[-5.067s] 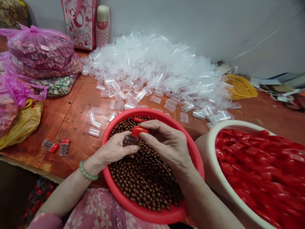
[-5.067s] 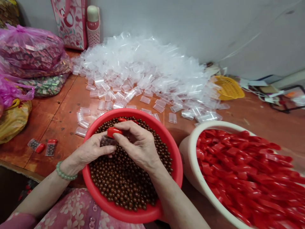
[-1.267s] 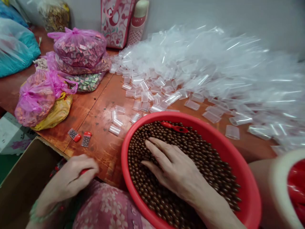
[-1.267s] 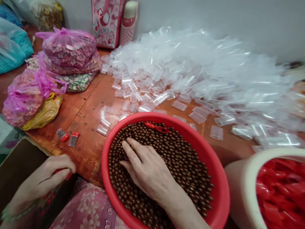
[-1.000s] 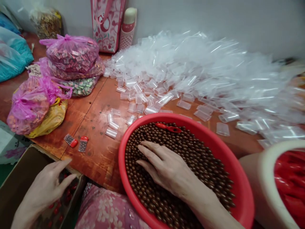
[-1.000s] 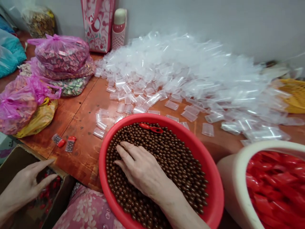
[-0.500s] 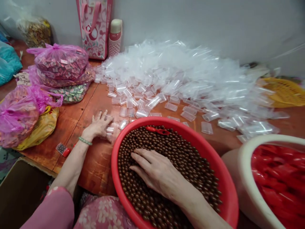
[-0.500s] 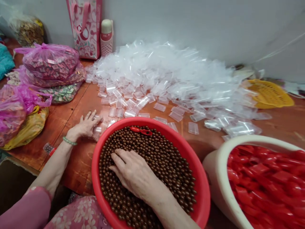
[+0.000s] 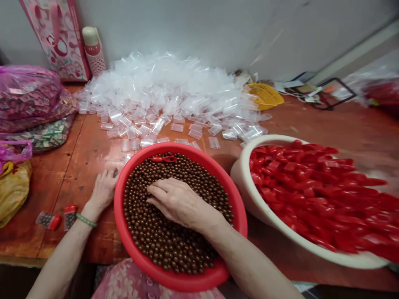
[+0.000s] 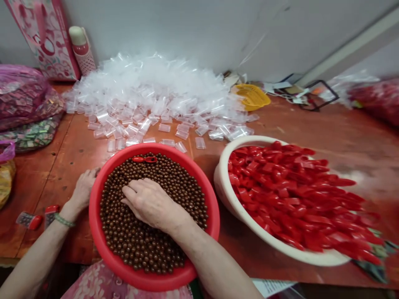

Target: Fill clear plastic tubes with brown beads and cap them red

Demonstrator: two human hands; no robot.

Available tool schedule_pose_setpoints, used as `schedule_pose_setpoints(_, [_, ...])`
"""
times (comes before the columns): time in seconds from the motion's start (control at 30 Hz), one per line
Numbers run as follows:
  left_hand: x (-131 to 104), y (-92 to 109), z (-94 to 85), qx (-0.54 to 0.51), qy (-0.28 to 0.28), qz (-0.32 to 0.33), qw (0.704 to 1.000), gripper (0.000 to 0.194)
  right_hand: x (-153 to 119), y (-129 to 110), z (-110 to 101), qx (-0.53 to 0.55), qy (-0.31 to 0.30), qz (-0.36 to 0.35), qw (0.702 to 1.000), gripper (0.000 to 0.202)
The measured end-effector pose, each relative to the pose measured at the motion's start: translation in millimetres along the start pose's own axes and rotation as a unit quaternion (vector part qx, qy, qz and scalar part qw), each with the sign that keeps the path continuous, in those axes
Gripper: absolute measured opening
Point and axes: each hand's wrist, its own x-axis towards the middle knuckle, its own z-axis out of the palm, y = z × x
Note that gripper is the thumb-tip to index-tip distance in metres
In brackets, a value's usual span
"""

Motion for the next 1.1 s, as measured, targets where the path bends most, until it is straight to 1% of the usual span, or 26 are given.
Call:
schedule_pose_setpoints(0.03, [3.4,-8.1,-1.5,-0.021,0.022,-0.004,1.000,0.033,-1.8,3.3,-2.1,0.002,0.012,0.010,1.000,0.020])
schedule_pose_setpoints(0.07, [6.4,-16.3,-4.3,-0.058,0.059,-0.018,0.996,0.034,-3.8,6.9,-4.3,0.007,0.027,0.020,0.999,0.020])
schedule_pose_setpoints(0.1, [8.5,-23.0,-8.8,-0.109,0.109,-0.040,0.987,0.037,-5.8,10.6,-6.4,0.013,0.041,0.033,0.999,0.020])
schedule_pose_setpoints(0.17, [10.1,-27.5,-24.4,-0.227,0.214,-0.079,0.947,0.045,-9.4,17.4,-10.8,0.039,0.069,0.061,0.995,0.020])
schedule_pose_setpoints(0.2, [9.5,-23.5,-35.2,-0.271,0.248,-0.084,0.926,0.049,-10.7,20.1,-13.0,0.061,0.081,0.075,0.992,0.019])
schedule_pose_setpoints(0.23, [8.3,-15.2,-47.1,-0.298,0.266,-0.071,0.914,0.052,-11.7,22.3,-15.2,0.089,0.092,0.085,0.988,0.019])
schedule_pose_setpoints(0.27, [6.7,-2.9,-59.2,-0.305,0.267,-0.042,0.913,0.054,-12.4,24.1,-17.3,0.122,0.103,0.093,0.983,0.019])
schedule_pose_setpoints(0.33, [3.0,29.2,-79.8,-0.274,0.248,0.043,0.928,0.052,-13.5,27.6,-21.0,0.184,0.122,0.106,0.970,0.020])
schedule_pose_setpoints(0.4, [0.5,62.2,-89.9,-0.221,0.174,0.127,0.951,0.048,-14.6,33.3,-22.9,0.213,0.128,0.135,0.959,0.020])
schedule_pose_setpoints(0.47, [-0.1,86.9,-88.4,-0.159,0.087,0.182,0.966,0.051,-15.8,42.4,-22.7,0.203,0.116,0.177,0.956,0.021])
schedule_pose_setpoints(0.53, [0.9,99.8,-80.1,-0.113,0.007,0.200,0.973,0.059,-16.7,52.8,-20.9,0.173,0.087,0.212,0.958,0.021])
schedule_pose_setpoints(0.57, [1.9,102.5,-75.5,-0.102,-0.026,0.197,0.975,0.063,-17.0,57.3,-19.9,0.157,0.069,0.222,0.960,0.021])
schedule_pose_setpoints(0.63, [4.2,103.0,-68.5,-0.101,-0.073,0.173,0.977,0.073,-17.3,62.6,-18.5,0.142,0.033,0.223,0.964,0.022])
schedule_pose_setpoints(0.7, [6.4,101.1,-66.1,-0.114,-0.096,0.141,0.979,0.082,-17.3,62.0,-17.7,0.163,0.003,0.195,0.967,0.022])
schedule_pose_setpoints(0.77, [7.9,99.6,-67.4,-0.128,-0.104,0.117,0.979,0.084,-17.1,57.5,-16.5,0.200,-0.032,0.153,0.967,0.025])
schedule_pose_setpoints(0.83, [8.3,99.1,-70.9,-0.142,-0.109,0.105,0.978,0.074,-16.7,52.4,-13.6,0.214,-0.072,0.127,0.966,0.029])
schedule_pose_setpoints(0.93, [7.1,98.0,-77.4,-0.157,-0.123,0.101,0.975,0.055,-16.5,48.9,-7.2,0.206,-0.113,0.123,0.964,0.034])
schedule_pose_setpoints(1.0, [5.5,96.3,-81.3,-0.153,-0.122,0.107,0.975,0.047,-17.0,49.2,-3.5,0.202,-0.121,0.131,0.963,0.033])
schedule_pose_setpoints(1.1, [2.6,93.7,-84.0,-0.137,-0.086,0.120,0.980,0.037,-18.7,49.6,0.4,0.195,-0.113,0.138,0.965,0.029])
